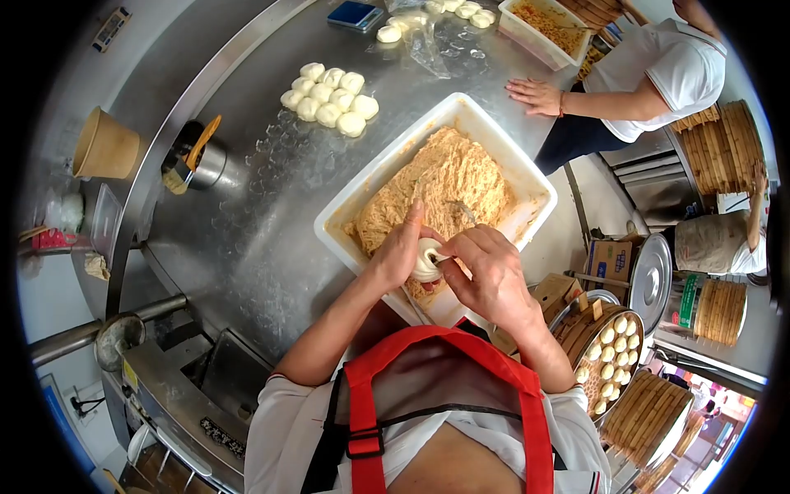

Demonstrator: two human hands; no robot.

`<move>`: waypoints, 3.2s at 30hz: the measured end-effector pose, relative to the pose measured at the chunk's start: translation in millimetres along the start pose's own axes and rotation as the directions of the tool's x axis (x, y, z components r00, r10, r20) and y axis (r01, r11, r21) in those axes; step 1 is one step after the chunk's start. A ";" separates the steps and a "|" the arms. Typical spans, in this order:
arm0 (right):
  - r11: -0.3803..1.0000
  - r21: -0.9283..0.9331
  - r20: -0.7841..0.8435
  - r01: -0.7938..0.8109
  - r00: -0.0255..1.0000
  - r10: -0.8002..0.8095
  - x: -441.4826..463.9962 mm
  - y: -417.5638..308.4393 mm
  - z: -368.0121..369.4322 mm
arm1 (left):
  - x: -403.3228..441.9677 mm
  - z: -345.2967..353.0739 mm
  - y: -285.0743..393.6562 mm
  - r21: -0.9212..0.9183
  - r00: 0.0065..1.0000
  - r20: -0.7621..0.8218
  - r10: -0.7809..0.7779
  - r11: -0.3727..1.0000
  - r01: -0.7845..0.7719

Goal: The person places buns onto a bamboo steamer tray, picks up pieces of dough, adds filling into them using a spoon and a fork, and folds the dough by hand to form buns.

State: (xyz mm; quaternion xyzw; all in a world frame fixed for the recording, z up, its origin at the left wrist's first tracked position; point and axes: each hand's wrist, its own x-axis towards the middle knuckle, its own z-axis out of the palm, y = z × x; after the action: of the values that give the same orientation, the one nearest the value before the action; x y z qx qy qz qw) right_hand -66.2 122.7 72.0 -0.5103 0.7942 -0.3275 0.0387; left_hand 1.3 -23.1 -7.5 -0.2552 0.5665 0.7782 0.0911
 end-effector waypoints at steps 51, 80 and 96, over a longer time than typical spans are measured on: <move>0.999 0.001 -0.059 0.038 0.998 -0.038 6.0 -5.6 -1.8 | -12.2 5.6 10.0 0.013 0.961 -0.102 0.258 0.966 -0.258; 0.995 0.027 -0.001 0.092 0.996 -0.092 -0.7 -13.3 -9.4 | -9.0 2.0 -25.3 0.055 0.940 0.024 0.339 0.939 -0.340; 0.991 0.104 0.296 -0.089 0.954 0.054 -10.0 -32.0 -52.8 | -31.0 9.9 -25.8 -0.411 0.981 0.176 0.079 0.912 0.000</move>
State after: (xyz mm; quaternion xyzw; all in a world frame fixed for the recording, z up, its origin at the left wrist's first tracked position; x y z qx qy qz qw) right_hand -57.3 148.0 128.6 -0.5209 0.7774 -0.2922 0.1972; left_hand 36.0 -0.5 -11.3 -0.1821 0.3852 0.9017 0.0732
